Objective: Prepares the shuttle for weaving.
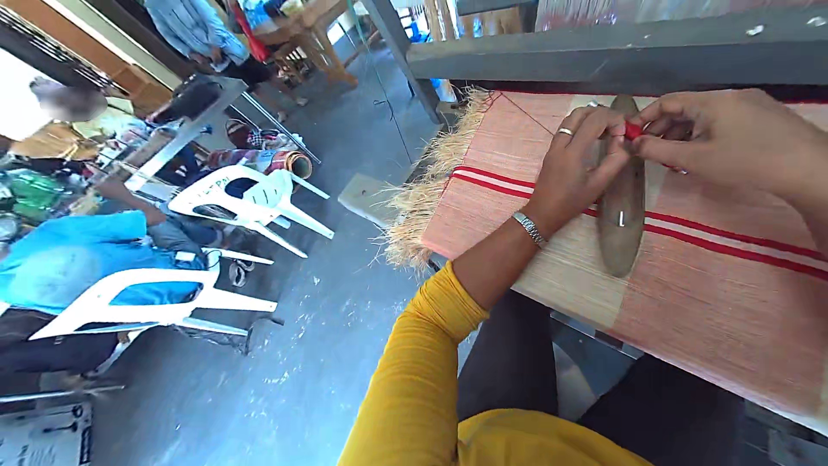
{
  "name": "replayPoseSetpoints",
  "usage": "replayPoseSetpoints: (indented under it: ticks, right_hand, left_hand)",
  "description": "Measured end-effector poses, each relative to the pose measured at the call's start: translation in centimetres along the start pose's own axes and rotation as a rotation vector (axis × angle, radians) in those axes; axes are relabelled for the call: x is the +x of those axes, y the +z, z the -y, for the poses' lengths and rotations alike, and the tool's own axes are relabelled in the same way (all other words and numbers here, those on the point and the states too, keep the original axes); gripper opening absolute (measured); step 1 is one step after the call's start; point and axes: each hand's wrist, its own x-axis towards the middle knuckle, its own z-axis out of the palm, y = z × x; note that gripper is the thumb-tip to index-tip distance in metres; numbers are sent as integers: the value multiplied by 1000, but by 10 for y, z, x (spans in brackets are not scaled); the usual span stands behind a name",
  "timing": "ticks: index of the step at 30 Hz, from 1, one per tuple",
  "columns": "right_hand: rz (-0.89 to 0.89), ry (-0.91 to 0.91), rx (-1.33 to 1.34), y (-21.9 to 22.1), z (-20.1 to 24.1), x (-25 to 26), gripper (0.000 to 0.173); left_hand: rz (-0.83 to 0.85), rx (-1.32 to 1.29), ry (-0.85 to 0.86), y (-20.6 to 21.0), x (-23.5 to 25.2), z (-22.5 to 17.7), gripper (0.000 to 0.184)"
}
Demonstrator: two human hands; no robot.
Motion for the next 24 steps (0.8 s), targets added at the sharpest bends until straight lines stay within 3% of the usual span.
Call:
replayPoseSetpoints:
  ticks: [9,17,24]
  right_hand:
    - [29,87,169,4,13,-2,15]
    - [-10,38,137,8,10,-2,26]
    - [-44,-10,110,10,6,0,28]
  left_hand:
    - [-78,6,-14,0,-2,-5,8]
    - [-53,84,-91,4,-4,-4,7]
    - [-66,-71,-190,1,-3,-2,18]
